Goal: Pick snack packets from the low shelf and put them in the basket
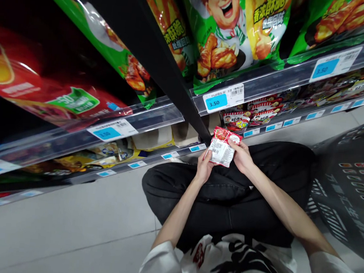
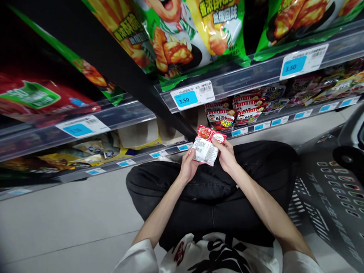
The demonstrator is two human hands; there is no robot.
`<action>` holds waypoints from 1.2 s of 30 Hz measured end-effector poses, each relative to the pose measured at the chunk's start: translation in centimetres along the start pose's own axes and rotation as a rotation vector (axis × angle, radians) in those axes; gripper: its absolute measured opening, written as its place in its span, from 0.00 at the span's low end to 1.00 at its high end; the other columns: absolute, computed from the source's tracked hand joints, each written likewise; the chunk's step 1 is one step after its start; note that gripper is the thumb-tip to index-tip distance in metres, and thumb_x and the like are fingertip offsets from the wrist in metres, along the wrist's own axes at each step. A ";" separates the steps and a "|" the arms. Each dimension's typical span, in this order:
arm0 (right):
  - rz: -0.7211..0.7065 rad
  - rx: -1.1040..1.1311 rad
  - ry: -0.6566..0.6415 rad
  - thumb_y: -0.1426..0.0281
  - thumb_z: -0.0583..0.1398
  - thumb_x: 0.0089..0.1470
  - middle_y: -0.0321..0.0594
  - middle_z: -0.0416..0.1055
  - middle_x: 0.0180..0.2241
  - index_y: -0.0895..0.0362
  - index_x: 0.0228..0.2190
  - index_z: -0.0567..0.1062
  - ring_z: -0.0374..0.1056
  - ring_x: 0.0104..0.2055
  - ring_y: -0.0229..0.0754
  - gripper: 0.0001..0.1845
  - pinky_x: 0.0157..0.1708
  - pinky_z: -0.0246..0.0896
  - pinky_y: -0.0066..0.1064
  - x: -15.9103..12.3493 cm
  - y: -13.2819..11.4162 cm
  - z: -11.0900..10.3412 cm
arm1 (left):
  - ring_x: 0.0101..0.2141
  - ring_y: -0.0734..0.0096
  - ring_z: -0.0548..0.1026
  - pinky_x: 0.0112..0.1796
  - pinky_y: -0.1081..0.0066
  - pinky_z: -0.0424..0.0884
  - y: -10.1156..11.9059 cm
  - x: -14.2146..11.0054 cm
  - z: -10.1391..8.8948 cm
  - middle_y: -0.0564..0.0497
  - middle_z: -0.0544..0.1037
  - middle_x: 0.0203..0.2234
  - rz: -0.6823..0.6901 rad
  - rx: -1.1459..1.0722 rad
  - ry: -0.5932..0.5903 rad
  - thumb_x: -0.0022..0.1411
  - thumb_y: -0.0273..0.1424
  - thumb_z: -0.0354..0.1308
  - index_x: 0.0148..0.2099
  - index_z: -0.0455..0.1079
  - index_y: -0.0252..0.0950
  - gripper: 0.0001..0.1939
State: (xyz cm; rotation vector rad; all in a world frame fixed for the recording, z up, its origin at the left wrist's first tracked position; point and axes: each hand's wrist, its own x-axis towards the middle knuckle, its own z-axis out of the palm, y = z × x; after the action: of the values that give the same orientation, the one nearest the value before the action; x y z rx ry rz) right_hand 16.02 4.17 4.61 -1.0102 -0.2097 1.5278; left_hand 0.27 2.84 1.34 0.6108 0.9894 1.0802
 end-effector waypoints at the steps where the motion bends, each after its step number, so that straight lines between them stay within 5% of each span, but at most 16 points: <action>1: 0.000 -0.003 -0.001 0.62 0.81 0.30 0.37 0.84 0.34 0.53 0.31 0.82 0.79 0.48 0.55 0.24 0.51 0.74 0.44 0.0 -0.1 0.0 | 0.50 0.47 0.82 0.45 0.55 0.83 0.0 0.0 0.0 0.39 0.82 0.51 0.000 -0.005 0.001 0.55 0.52 0.73 0.55 0.76 0.35 0.33; 10: -0.054 -0.089 0.015 0.58 0.80 0.33 0.39 0.82 0.37 0.54 0.34 0.79 0.77 0.44 0.51 0.26 0.47 0.72 0.41 0.0 0.3 0.0 | 0.50 0.47 0.82 0.47 0.54 0.82 -0.1 0.1 0.0 0.39 0.83 0.51 -0.001 -0.007 0.015 0.55 0.53 0.73 0.54 0.77 0.35 0.34; 15: -0.265 -0.291 0.249 0.57 0.80 0.29 0.29 0.73 0.29 0.52 0.32 0.72 0.67 0.30 0.37 0.32 0.34 0.66 0.30 0.7 0.8 -0.9 | 0.57 0.45 0.79 0.58 0.51 0.76 -0.5 -0.2 -0.5 0.38 0.81 0.56 0.149 0.220 0.047 0.59 0.57 0.68 0.57 0.78 0.35 0.35; 18: -0.098 -0.419 0.055 0.46 0.73 0.43 0.33 0.73 0.30 0.53 0.30 0.73 0.70 0.33 0.40 0.27 0.34 0.67 0.31 0.2 0.5 -0.8 | 0.61 0.46 0.75 0.65 0.53 0.67 -0.4 -0.9 -0.7 0.41 0.80 0.57 0.323 0.524 0.100 0.66 0.55 0.62 0.60 0.77 0.36 0.32; 21: -0.063 -0.443 -0.175 0.48 0.70 0.50 0.37 0.78 0.46 0.50 0.44 0.78 0.75 0.46 0.43 0.26 0.46 0.71 0.34 -0.9 0.5 -0.4 | 0.61 0.46 0.74 0.66 0.50 0.65 -0.1 -1.4 -0.7 0.42 0.81 0.55 0.427 0.736 0.121 0.68 0.51 0.61 0.61 0.77 0.40 0.27; 24: -0.138 -0.381 -0.257 0.57 0.76 0.44 0.37 0.76 0.56 0.46 0.53 0.77 0.75 0.49 0.44 0.34 0.51 0.72 0.35 -1.6 1.1 -0.3 | 0.65 0.45 0.69 0.67 0.44 0.61 0.1 -1.6 -0.5 0.41 0.79 0.57 0.554 0.878 0.008 0.67 0.47 0.64 0.59 0.78 0.42 0.23; 30: -0.076 -0.183 -0.031 0.47 0.71 0.50 0.40 0.82 0.37 0.54 0.37 0.82 0.78 0.41 0.48 0.24 0.43 0.75 0.36 -1.1 0.6 -0.8 | 0.67 0.41 0.65 0.66 0.39 0.59 0.8 -2.1 1.1 0.37 0.69 0.66 0.691 1.203 -0.332 0.56 0.45 0.75 0.60 0.74 0.43 0.32; 33: -0.024 -0.049 -0.048 0.46 0.72 0.47 0.43 0.83 0.38 0.54 0.40 0.83 0.79 0.39 0.50 0.28 0.41 0.77 0.40 -1.1 -0.8 -0.6 | 0.71 0.44 0.58 0.68 0.44 0.58 1.1 -2.1 2.1 0.37 0.59 0.71 0.686 1.110 -0.154 0.56 0.43 0.75 0.68 0.64 0.44 0.41; 36: -0.016 -0.002 -0.114 0.46 0.73 0.46 0.42 0.83 0.36 0.54 0.40 0.82 0.80 0.36 0.50 0.29 0.42 0.78 0.43 -1.4 -1.8 -0.4 | 0.67 0.48 0.67 0.63 0.52 0.68 1.0 -1.4 2.6 0.36 0.65 0.67 0.456 0.870 -0.055 0.55 0.42 0.76 0.68 0.61 0.42 0.44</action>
State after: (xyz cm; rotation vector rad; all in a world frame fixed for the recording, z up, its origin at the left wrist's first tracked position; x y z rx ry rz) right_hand 17.37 3.23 6.19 -0.9220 -0.2993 1.5724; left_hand 1.97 2.04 3.88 1.6251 1.2994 0.9783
